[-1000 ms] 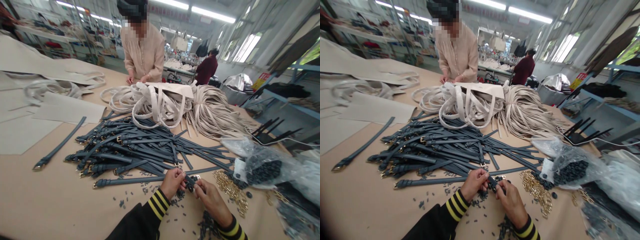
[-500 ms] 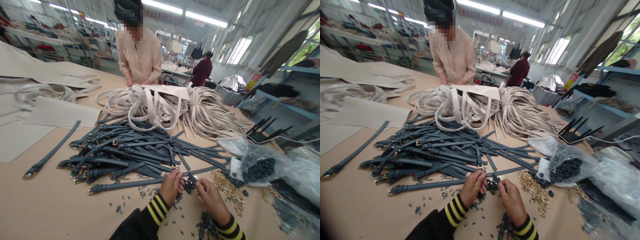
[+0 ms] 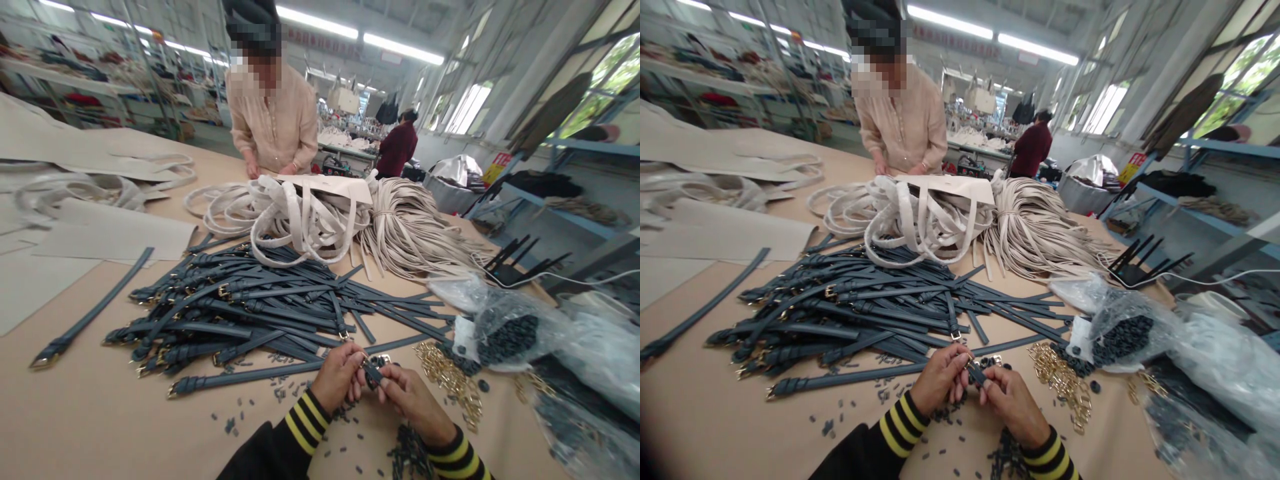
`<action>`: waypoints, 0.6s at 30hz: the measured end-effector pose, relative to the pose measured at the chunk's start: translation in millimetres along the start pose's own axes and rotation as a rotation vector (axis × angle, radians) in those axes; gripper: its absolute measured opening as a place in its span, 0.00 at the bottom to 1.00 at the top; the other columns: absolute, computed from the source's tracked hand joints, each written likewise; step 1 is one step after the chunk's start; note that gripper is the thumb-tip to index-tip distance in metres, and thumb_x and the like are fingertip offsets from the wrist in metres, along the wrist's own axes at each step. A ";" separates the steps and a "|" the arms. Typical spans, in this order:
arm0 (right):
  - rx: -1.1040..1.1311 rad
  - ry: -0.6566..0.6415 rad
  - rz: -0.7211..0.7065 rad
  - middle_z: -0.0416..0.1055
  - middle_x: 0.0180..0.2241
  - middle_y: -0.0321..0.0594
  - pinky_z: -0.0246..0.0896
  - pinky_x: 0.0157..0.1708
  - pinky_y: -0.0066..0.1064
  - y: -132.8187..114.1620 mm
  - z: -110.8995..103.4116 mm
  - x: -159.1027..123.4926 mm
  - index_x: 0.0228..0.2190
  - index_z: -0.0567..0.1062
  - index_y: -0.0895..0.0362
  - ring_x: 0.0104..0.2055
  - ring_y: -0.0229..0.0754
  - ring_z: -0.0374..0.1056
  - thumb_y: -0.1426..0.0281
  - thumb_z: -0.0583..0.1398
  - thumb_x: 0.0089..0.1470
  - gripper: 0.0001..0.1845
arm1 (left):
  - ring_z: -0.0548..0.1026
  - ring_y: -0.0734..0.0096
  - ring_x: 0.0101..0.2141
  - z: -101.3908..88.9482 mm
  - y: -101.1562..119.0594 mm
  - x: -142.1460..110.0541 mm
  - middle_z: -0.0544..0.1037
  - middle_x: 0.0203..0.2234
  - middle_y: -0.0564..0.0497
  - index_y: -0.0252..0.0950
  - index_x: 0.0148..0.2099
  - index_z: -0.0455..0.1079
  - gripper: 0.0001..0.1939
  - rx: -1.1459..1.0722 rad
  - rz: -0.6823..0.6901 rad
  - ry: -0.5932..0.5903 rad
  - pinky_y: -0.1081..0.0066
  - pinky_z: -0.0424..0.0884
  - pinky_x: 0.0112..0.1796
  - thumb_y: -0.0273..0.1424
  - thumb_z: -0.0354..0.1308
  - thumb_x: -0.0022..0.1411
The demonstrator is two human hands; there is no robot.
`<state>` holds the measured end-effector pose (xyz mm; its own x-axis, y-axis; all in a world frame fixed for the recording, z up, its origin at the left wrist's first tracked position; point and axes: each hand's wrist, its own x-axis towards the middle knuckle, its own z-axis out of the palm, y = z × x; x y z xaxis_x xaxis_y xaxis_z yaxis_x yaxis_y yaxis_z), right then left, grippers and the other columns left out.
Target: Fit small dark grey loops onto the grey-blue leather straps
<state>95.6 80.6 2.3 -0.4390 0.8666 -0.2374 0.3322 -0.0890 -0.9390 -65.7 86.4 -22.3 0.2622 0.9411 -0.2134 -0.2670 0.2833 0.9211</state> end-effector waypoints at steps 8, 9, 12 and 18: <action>0.121 -0.118 -0.004 0.62 0.19 0.31 0.39 0.15 0.24 -1.6 -4.7 -3.0 0.28 0.69 0.59 0.16 0.29 0.47 0.58 0.53 0.51 0.16 | 0.61 0.85 0.08 -2.5 -1.1 -1.3 0.68 0.12 0.58 0.33 0.29 0.58 0.15 -0.342 -0.100 -0.185 0.85 0.53 0.09 0.41 0.54 0.53; 0.123 -0.131 -0.004 0.63 0.19 0.31 0.39 0.15 0.24 -2.8 -5.2 -3.5 0.28 0.69 0.59 0.15 0.29 0.47 0.58 0.54 0.51 0.16 | 0.61 0.84 0.08 -3.4 -1.2 -1.7 0.68 0.12 0.58 0.34 0.29 0.57 0.16 -0.371 -0.116 -0.219 0.85 0.53 0.09 0.41 0.54 0.53; 0.102 -0.154 -0.004 0.63 0.19 0.31 0.40 0.16 0.23 -9.0 -6.5 -5.7 0.27 0.68 0.59 0.16 0.30 0.48 0.60 0.54 0.51 0.14 | 0.61 0.84 0.07 -6.6 -1.3 -2.8 0.68 0.12 0.57 0.33 0.29 0.58 0.16 -0.402 -0.168 -0.308 0.84 0.55 0.09 0.41 0.56 0.52; -0.028 -0.218 0.057 0.63 0.15 0.31 0.41 0.15 0.22 -18.4 -10.2 -10.6 0.23 0.66 0.59 0.14 0.29 0.48 0.63 0.53 0.51 0.12 | 0.61 0.82 0.08 -6.4 -5.7 -2.0 0.66 0.10 0.58 0.33 0.27 0.58 0.17 -0.414 -0.212 -0.381 0.83 0.55 0.09 0.41 0.59 0.49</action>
<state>102.7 78.1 24.7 -0.5878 0.7339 -0.3404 0.3831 -0.1181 -0.9161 -70.7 84.1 -29.2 0.6426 0.7456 -0.1767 -0.4916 0.5781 0.6513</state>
